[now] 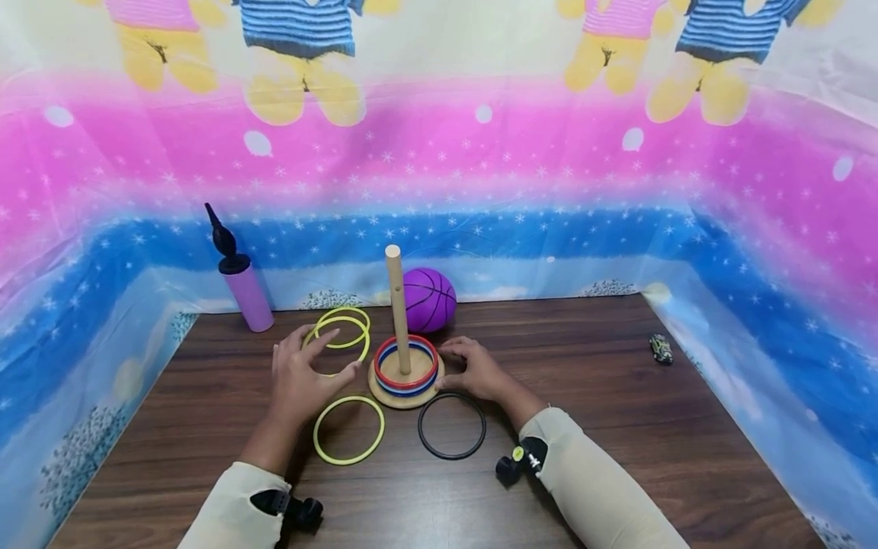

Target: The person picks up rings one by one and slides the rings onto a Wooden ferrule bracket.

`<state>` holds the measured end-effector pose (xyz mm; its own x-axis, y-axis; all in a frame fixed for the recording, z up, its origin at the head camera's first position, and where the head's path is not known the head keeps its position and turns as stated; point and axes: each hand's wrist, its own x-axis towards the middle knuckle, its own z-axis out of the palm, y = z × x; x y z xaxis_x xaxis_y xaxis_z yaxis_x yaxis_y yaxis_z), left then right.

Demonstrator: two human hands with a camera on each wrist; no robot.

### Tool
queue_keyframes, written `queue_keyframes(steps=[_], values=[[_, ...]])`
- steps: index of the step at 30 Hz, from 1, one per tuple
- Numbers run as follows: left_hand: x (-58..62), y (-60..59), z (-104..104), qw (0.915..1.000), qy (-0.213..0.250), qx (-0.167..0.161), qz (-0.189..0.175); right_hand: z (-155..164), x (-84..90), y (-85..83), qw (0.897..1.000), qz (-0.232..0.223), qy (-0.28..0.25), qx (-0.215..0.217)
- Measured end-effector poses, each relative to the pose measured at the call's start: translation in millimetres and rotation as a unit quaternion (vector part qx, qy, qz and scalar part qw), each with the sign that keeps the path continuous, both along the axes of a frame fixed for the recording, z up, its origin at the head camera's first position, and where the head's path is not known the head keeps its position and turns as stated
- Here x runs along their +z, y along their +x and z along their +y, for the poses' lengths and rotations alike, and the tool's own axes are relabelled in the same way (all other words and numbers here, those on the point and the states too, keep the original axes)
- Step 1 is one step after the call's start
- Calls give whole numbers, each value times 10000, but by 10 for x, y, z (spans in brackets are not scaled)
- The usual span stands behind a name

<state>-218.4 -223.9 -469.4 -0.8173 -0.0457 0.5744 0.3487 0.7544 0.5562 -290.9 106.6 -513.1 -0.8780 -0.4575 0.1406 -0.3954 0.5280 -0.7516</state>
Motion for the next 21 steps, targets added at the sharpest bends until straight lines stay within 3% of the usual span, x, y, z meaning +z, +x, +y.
queue_keyframes(steps=[16,21], values=[[538,-137,54,9948,331,-222,932,-28,56,36,10000,31,31,-10],[756,-161,98,9936,443,-247,1006,-24,48,37,10000,-32,51,-40]])
